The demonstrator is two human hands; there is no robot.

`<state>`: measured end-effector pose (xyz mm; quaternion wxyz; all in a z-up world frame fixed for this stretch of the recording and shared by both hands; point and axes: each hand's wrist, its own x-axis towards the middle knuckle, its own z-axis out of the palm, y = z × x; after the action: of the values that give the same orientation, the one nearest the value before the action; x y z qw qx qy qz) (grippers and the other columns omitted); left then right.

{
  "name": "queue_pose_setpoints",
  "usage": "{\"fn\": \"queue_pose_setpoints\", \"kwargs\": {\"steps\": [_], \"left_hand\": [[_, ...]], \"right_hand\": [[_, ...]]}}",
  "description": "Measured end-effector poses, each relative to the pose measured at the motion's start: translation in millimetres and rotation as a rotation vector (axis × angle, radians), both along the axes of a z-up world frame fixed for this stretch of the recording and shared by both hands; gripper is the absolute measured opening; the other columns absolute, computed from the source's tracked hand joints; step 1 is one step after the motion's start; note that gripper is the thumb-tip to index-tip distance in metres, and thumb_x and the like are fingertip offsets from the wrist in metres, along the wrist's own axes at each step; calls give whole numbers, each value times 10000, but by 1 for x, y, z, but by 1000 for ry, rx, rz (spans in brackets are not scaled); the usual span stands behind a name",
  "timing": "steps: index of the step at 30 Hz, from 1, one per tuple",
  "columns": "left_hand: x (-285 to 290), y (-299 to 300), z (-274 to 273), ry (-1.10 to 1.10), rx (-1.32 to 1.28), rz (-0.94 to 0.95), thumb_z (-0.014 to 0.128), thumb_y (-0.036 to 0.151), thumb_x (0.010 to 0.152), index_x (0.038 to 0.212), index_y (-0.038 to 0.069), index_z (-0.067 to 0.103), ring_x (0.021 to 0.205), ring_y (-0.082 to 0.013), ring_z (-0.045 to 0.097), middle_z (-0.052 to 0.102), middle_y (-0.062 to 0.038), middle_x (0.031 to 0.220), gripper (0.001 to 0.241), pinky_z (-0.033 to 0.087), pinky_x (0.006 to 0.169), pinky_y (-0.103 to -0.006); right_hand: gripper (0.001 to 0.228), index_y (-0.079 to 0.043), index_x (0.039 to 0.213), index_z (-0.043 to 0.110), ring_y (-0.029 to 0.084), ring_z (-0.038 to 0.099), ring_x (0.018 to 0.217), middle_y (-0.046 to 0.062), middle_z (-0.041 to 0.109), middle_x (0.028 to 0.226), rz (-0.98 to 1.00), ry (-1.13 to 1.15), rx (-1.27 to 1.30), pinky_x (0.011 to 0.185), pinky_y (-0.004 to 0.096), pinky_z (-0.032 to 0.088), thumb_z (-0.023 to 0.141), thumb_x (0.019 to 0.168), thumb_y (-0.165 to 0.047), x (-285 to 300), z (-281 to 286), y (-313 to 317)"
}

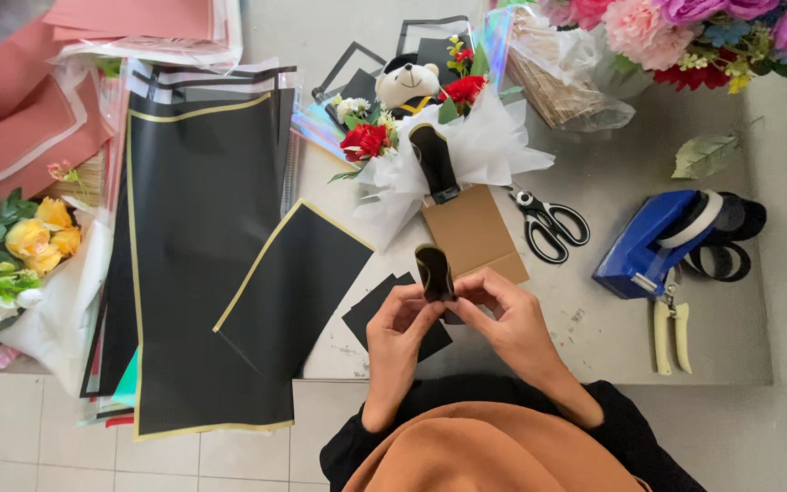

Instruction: The person wraps a small bouquet containing a teddy bear and flowers using black and white decorative paper, securing the layers with tape.

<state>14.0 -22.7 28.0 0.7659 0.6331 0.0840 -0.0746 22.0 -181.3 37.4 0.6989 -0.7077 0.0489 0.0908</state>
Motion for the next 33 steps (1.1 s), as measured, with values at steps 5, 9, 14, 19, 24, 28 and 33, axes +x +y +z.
{"fn": "queue_pose_setpoints", "kwargs": {"steps": [5, 9, 14, 19, 24, 28, 33], "left_hand": [[-1, -1, -17, -10, -66, -76, 721, 59, 943, 1030, 74, 686, 800, -103, 618, 672, -19, 849, 95, 499, 770, -246], [2, -6, -9, -3, -133, -150, 713, 58, 952, 1108, 54, 683, 876, -120, 651, 712, -40, 930, 158, 535, 820, -284], [9, -14, -12, 78, -62, -186, 735, 75, 923, 1134, 41, 703, 911, -128, 681, 749, -67, 1000, 216, 550, 825, -269], [13, -25, -47, 68, -107, -201, 772, 37, 888, 1194, 8, 684, 906, -102, 664, 744, -91, 1037, 320, 544, 835, -229], [20, -26, -60, 101, 193, -145, 820, 49, 836, 1245, 47, 703, 862, -87, 636, 686, -68, 995, 426, 530, 821, -206], [27, -29, -57, 142, 169, -125, 796, 21, 844, 1283, 31, 675, 890, -109, 631, 670, -78, 1005, 455, 529, 845, -216], [39, -39, -30, 200, 198, -129, 737, 14, 880, 1299, 35, 639, 826, -121, 615, 697, -86, 970, 431, 515, 800, -242]], "right_hand": [[61, -50, 957, 700, 118, 675, 807, 45, 701, 895, -29, -17, -11, 773, 250, 617, 703, 950, -110, -3, -13, -3], [50, -105, 971, 723, 83, 639, 799, -6, 708, 886, -52, -38, -195, 739, 228, 521, 692, 960, -143, -7, -2, -8], [74, -103, 987, 720, 85, 646, 835, -7, 726, 913, -106, 73, -193, 787, 236, 529, 690, 962, -166, -11, 1, -17], [84, -123, 1024, 687, 76, 630, 843, -21, 704, 914, -165, 13, -259, 821, 242, 516, 680, 966, -184, -16, -22, -33], [164, -139, 1141, 637, 116, 620, 792, 6, 676, 997, -666, -71, -585, 768, 257, 512, 639, 1016, -246, -35, -43, -94], [343, -65, 1248, 562, 162, 530, 811, 69, 544, 1085, -880, 11, -743, 762, 319, 497, 596, 1044, -339, -55, -60, -147], [314, -190, 1190, 712, 148, 696, 953, 81, 557, 1254, -692, 237, -480, 706, 269, 674, 613, 975, -396, -46, -64, -159]]}}
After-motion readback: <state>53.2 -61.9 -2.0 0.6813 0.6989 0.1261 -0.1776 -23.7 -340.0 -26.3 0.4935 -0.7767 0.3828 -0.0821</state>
